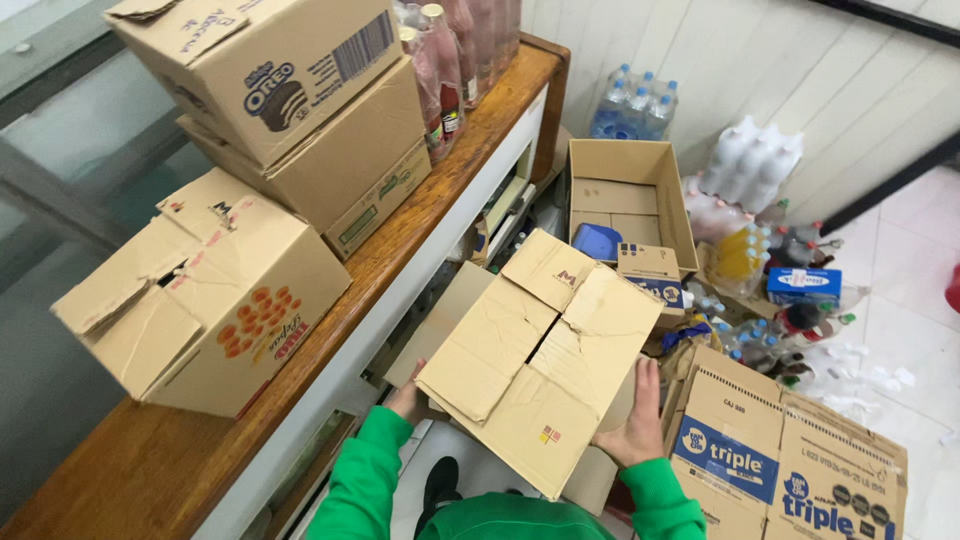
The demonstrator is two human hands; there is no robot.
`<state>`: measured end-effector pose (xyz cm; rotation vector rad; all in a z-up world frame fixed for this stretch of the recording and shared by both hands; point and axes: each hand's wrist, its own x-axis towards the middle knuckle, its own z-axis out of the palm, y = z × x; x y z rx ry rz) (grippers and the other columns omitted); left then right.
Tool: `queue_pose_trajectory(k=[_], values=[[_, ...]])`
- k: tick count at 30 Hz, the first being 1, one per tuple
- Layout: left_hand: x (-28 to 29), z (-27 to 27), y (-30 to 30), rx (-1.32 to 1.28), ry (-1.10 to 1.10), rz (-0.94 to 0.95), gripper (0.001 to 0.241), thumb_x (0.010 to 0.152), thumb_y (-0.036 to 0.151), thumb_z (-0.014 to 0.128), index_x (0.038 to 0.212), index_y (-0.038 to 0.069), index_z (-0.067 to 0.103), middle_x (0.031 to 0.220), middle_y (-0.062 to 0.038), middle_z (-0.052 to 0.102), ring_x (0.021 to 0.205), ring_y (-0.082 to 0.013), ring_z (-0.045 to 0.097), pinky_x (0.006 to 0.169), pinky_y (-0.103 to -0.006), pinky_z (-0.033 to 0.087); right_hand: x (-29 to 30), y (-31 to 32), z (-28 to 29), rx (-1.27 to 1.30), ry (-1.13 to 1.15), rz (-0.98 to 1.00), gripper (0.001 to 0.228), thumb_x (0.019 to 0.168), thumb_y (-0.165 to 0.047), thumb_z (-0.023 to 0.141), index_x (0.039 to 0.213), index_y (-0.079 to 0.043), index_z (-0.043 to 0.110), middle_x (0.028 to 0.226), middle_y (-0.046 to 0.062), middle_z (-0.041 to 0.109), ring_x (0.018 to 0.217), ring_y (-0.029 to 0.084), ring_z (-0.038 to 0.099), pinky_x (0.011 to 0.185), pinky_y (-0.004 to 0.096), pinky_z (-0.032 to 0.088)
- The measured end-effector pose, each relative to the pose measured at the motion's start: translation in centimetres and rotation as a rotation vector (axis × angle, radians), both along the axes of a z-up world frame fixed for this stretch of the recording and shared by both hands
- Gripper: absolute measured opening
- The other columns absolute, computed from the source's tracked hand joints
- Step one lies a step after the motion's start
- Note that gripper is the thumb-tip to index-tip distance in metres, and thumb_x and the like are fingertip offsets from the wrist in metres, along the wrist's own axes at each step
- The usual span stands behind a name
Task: The person assembles several cardboard boxes by hand, folding the bottom flaps and securing them before placing the completed boxes on a wooden counter.
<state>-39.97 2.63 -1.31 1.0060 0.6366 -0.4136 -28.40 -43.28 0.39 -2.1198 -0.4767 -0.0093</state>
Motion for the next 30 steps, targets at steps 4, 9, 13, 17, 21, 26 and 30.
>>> queue_pose_trajectory(k=[4,9,13,17,21,26,30], values=[[-3.6,1.2,-0.2,-0.251,-0.246,0.086,0.1,0.105,0.077,0.037,0.182,0.014,0.046,0.184,-0.023,0.053,0.162,-0.0489,0.056,0.127,-0.0704,0.053,1.3,0.0,7.8,0.007,-0.426,0.088,0.181,0.047,-0.06,0.109,0.188,-0.003,0.01,0.195,0.038,0.003,0.184,0.054,0.004,0.147,0.071,0.015],[-8.2,3.7,0.5,-0.171,-0.232,0.253,0.101,0.104,0.078,0.038,0.182,0.015,0.047,0.184,-0.023,0.053,0.163,-0.0486,0.056,0.127,-0.0706,0.052,1.2,2.9,13.3,0.141,-0.473,0.29,0.187,0.037,-0.077,0.097,0.189,-0.012,0.01,0.196,0.035,0.004,0.185,0.053,0.007,0.148,0.073,0.015],[-14.3,5.3,1.0,-0.112,-0.192,0.424,0.101,0.103,0.078,0.038,0.182,0.015,0.048,0.184,-0.022,0.053,0.163,-0.0482,0.055,0.128,-0.0709,0.051,-2.2,7.2,17.4,0.248,-0.462,0.461,0.183,0.043,-0.083,0.09,0.19,-0.012,0.007,0.197,0.031,0.004,0.185,0.053,0.008,0.148,0.078,0.015],[-21.3,7.8,2.1,-0.052,-0.16,0.613,0.101,0.102,0.079,0.039,0.181,0.016,0.048,0.184,-0.022,0.053,0.164,-0.0479,0.054,0.129,-0.0712,0.05,-7.0,12.5,18.6,0.328,-0.435,0.605,0.179,0.044,-0.082,0.092,0.188,-0.009,0.014,0.196,0.036,0.007,0.184,0.056,0.01,0.148,0.08,0.015],[-27.7,11.1,3.7,0.004,-0.134,0.789,0.102,0.101,0.079,0.04,0.181,0.016,0.049,0.185,-0.022,0.053,0.165,-0.0476,0.054,0.129,-0.0714,0.049,-11.6,16.9,18.8,0.387,-0.374,0.764,0.178,0.046,-0.084,0.093,0.187,-0.007,0.017,0.196,0.035,0.009,0.186,0.05,0.011,0.15,0.071,0.018],[-34.9,14.7,6.4,0.062,-0.097,0.955,0.102,0.1,0.08,0.041,0.18,0.017,0.05,0.185,-0.022,0.053,0.165,-0.0472,0.053,0.13,-0.0718,0.048,-16.5,22.7,18.7,0.425,-0.357,0.903,0.179,0.046,-0.085,0.095,0.187,-0.007,0.017,0.196,0.035,0.009,0.186,0.049,0.011,0.149,0.068,0.021],[-39.8,18.4,9.1,0.09,-0.051,1.042,0.102,0.099,0.08,0.041,0.18,0.018,0.051,0.185,-0.022,0.053,0.166,-0.0469,0.053,0.131,-0.0721,0.047,-20.7,28.7,18.9,0.465,-0.297,0.989,0.181,0.044,-0.078,0.101,0.187,-0.008,0.015,0.197,0.033,0.007,0.186,0.049,0.008,0.15,0.068,0.016]])
